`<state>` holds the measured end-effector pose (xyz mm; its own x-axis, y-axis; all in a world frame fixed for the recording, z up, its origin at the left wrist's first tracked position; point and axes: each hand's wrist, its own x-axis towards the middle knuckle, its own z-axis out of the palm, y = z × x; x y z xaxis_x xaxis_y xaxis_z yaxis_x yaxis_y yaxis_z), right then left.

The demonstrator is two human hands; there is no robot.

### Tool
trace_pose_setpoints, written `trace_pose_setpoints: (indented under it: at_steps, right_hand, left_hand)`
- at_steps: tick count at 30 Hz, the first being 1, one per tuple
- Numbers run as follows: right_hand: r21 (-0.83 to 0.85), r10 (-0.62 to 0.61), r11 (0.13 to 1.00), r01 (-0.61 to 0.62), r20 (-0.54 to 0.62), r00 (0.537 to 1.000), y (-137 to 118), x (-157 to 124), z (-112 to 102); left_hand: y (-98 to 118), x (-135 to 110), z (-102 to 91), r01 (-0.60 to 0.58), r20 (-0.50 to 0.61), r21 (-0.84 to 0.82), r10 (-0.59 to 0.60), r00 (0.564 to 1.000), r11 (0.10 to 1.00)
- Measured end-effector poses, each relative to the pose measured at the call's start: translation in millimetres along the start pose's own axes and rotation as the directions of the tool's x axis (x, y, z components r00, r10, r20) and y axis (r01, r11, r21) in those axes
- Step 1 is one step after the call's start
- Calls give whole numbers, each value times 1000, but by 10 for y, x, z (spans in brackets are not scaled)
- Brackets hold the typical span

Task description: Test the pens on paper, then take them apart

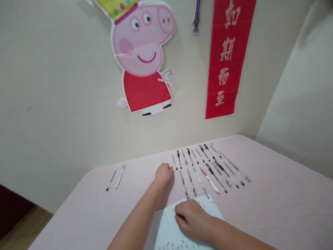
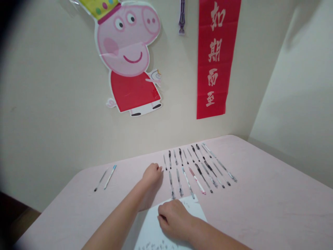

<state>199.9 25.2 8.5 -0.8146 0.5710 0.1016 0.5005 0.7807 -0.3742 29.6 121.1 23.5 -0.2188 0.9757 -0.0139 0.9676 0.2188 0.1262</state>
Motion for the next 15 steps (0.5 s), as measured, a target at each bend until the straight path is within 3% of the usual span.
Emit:
trace_pose_setpoints:
  at_steps: [3, 7, 11, 15]
  right_hand:
    - [0, 2, 1000, -2, -2, 1000, 0, 0, -7]
    - [10, 6, 1000, -6, 4, 1000, -15, -1, -40]
    - [20, 10, 1000, -11, 25, 1000, -19, -3, -53]
    - [15, 10, 1000, -10, 28, 1000, -6, -2, -28]
  left_hand:
    - [256, 119, 80, -7, -2, -8, 7, 1000, 1000]
    - [359, 210, 108, 9, 25, 13, -10, 1000, 1000]
    - [263, 191, 83, 28, 42, 58, -31, 999, 998]
    - [-54, 58, 7, 72, 0, 116, -73, 997, 991]
